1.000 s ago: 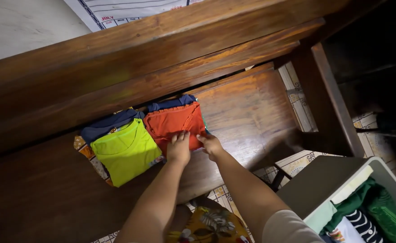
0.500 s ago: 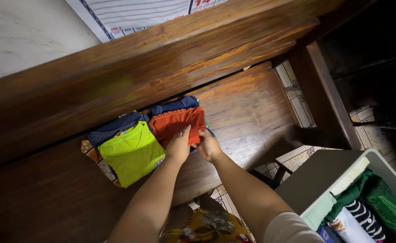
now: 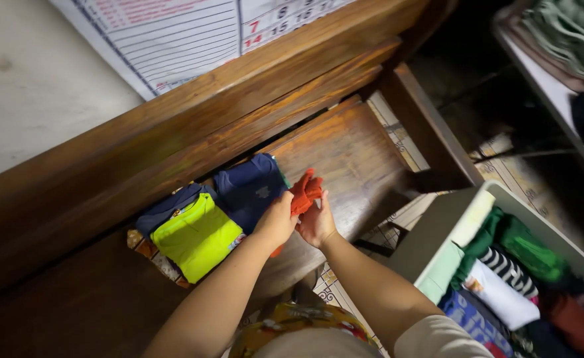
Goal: Organizing and packing folded clothes into a plastic storage bin.
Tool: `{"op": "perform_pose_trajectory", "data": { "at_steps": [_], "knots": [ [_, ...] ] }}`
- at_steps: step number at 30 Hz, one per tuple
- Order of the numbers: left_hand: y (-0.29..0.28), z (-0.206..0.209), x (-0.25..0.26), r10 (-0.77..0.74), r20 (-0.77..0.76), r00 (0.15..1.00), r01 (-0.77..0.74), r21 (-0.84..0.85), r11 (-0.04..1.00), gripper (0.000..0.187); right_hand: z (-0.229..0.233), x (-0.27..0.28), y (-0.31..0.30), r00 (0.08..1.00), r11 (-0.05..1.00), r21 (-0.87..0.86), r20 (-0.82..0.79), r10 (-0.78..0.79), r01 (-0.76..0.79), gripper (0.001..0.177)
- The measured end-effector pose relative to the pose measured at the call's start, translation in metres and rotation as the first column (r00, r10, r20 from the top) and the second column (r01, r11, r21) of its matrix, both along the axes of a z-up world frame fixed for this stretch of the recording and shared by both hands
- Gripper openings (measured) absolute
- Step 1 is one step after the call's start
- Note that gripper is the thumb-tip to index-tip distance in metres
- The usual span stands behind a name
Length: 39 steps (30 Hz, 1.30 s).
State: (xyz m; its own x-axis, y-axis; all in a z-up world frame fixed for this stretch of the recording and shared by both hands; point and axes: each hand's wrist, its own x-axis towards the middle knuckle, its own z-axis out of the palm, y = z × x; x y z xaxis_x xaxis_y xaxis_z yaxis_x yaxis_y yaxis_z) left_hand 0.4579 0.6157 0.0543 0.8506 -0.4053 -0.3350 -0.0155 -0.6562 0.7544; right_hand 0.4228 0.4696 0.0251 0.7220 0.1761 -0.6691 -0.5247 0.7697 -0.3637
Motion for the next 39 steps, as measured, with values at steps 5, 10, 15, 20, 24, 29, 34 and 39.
{"op": "perform_pose_trajectory", "data": {
  "at_steps": [5, 10, 15, 20, 24, 29, 34, 39],
  "knots": [
    [-0.02, 0.038, -0.014, -0.027, 0.079, 0.997, 0.043, -0.205, 0.978, 0.048, 0.045, -0.029, -0.005, 0.984, 0.996, 0.085, 0.175, -0.031, 0.016, 0.098],
    [-0.047, 0.091, -0.038, -0.11, -0.044, 0.993, 0.099, -0.198, 0.975, 0.055, 0.072, -0.06, -0.026, 0.961, 0.98, 0.082, 0.196, -0.196, 0.183, 0.095],
    [-0.085, 0.088, -0.073, -0.236, 0.086, 0.968, 0.251, -0.305, 0.919, 0.049, 0.104, -0.104, -0.06, 0.855, 0.889, 0.134, 0.245, -0.457, 0.437, 0.104],
    [-0.127, 0.1, -0.103, -0.387, 0.164, 0.907, 0.42, -0.374, 0.827, 0.034, 0.122, -0.157, -0.096, 0.772, 0.829, 0.145, 0.306, -0.557, 0.541, 0.101],
    [-0.165, 0.101, -0.123, -0.511, -0.088, 0.855, 0.441, -0.394, 0.806, 0.031, 0.135, -0.198, -0.117, 0.725, 0.769, 0.207, 0.258, -0.639, 0.604, 0.102],
    [-0.213, 0.049, -0.153, -0.596, -0.233, 0.768, 0.384, -0.577, 0.721, 0.022, 0.149, -0.245, -0.144, 0.68, 0.752, 0.254, 0.321, -0.659, 0.608, 0.101],
    [-0.238, 0.132, -0.192, -0.461, 0.339, 0.82, 0.564, -0.338, 0.754, 0.03, 0.159, -0.283, -0.17, 0.618, 0.697, 0.3, 0.323, -0.717, 0.652, 0.095],
    [-0.251, 0.176, -0.229, -0.57, 0.552, 0.608, 0.715, -0.07, 0.695, 0.04, 0.146, -0.315, -0.2, 0.567, 0.632, 0.351, 0.278, -0.775, 0.691, 0.103]
  ]
}}
